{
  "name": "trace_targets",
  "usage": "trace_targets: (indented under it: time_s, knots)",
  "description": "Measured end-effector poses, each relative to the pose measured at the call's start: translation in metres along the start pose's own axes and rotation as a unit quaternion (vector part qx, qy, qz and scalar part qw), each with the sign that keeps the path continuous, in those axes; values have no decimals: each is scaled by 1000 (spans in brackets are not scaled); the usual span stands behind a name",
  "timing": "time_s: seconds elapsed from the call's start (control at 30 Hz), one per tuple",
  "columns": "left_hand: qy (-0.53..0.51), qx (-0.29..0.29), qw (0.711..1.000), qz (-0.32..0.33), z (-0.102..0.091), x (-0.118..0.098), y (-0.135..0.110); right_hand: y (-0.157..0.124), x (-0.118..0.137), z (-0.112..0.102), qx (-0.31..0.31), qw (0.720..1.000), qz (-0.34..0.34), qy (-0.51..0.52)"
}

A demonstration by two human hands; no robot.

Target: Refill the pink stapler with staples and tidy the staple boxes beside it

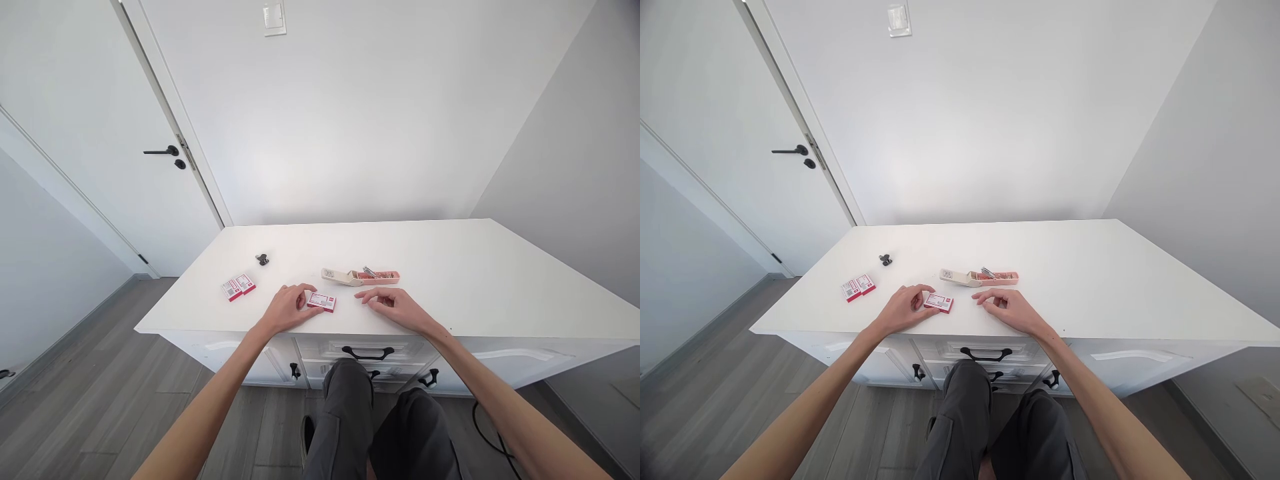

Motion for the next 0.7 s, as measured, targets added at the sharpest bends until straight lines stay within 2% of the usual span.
trace_targets:
  time_s: [0.17, 0.4, 0.7]
  knots:
    - [1, 13, 1000, 3, 9, -14, 7, 4, 4, 10, 13, 999, 3, 48]
    - [20, -22, 999, 19, 20, -43, 15, 3, 4, 11, 12, 999, 9, 49]
    - [7, -27, 999, 30, 21, -44, 16, 8, 1, 8, 11, 998, 26, 51]
Point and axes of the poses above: each hand's wrist, its own y-axis towards the middle knuckle, its own z-axis out of the palm, x = y × z, the point moved 8 cm from there along y, towards the middle knuckle, and after that the axes turned 11 degrees about y, right-handed, at the moved point
